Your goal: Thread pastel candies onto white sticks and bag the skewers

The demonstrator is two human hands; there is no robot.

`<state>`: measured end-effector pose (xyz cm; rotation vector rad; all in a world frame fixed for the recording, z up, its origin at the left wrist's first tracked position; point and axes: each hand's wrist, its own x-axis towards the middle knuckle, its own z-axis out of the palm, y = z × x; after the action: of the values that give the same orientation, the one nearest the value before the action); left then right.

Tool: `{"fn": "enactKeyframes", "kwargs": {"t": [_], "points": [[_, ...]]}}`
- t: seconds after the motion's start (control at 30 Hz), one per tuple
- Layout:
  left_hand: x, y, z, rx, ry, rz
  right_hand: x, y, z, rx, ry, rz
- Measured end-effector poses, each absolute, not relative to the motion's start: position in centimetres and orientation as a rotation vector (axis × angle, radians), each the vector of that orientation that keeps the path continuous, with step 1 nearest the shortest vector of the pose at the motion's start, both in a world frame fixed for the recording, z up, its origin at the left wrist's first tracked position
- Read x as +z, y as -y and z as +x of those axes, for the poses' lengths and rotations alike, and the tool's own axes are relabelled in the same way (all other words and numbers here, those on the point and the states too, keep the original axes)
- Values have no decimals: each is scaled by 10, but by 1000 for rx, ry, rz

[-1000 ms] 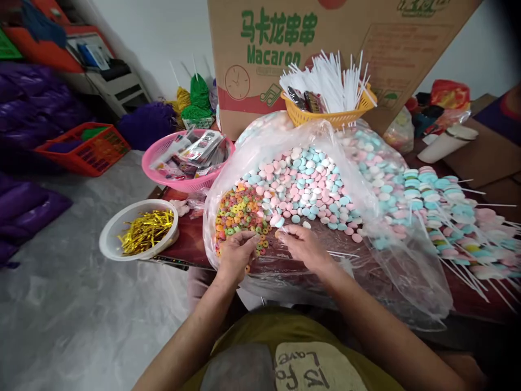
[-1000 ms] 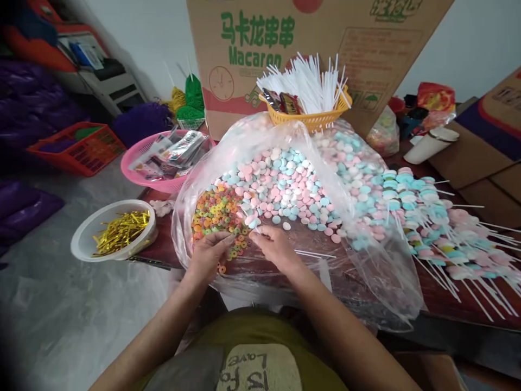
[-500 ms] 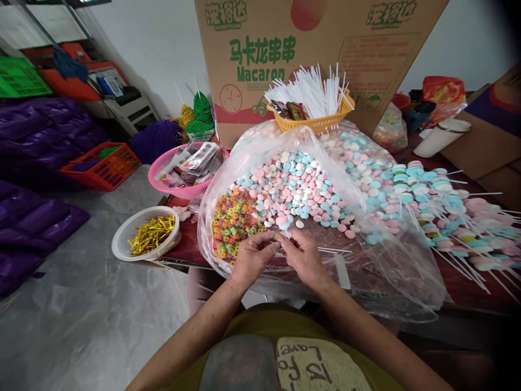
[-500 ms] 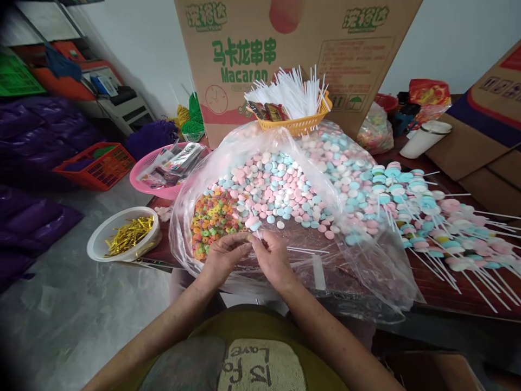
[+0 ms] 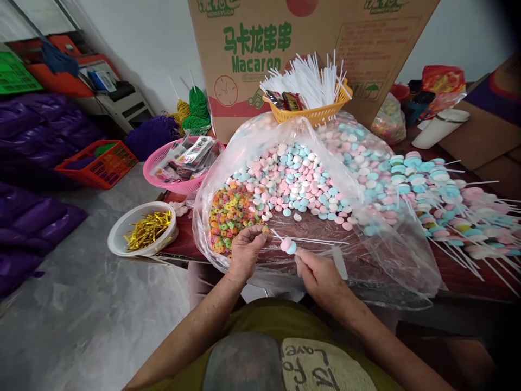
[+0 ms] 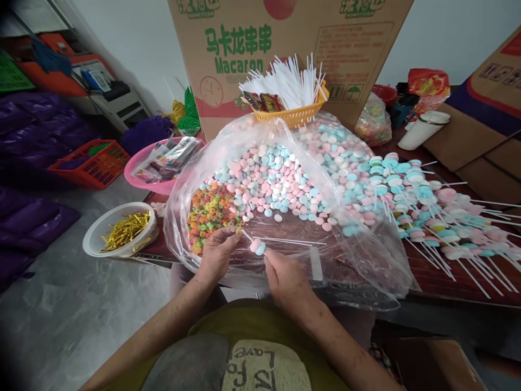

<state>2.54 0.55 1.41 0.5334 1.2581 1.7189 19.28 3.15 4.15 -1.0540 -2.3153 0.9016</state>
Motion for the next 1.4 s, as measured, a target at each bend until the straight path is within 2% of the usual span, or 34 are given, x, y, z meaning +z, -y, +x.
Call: {"fn": "enactKeyframes", "kwargs": {"t": [0.23, 0.57, 0.8, 1.03, 1.23, 1.4], "points": [[16, -1, 31, 1743, -1330, 581, 27, -20, 189, 703, 2482, -1136], [18, 8, 23, 1660, -1415, 788, 29, -18, 189, 701, 2538, -1198], [21, 0, 33, 1543, -1070, 419, 17, -13, 194, 821, 2337, -1043], [11, 6, 44, 1438, -1165, 724, 15, -16, 196, 1089, 2214, -1074], [8, 0, 37, 1276, -1169, 491, -4, -38, 178, 737, 2309, -1065], [4, -7, 40, 1303, -1254, 546, -10, -40, 172, 822, 2279, -1048]]}}
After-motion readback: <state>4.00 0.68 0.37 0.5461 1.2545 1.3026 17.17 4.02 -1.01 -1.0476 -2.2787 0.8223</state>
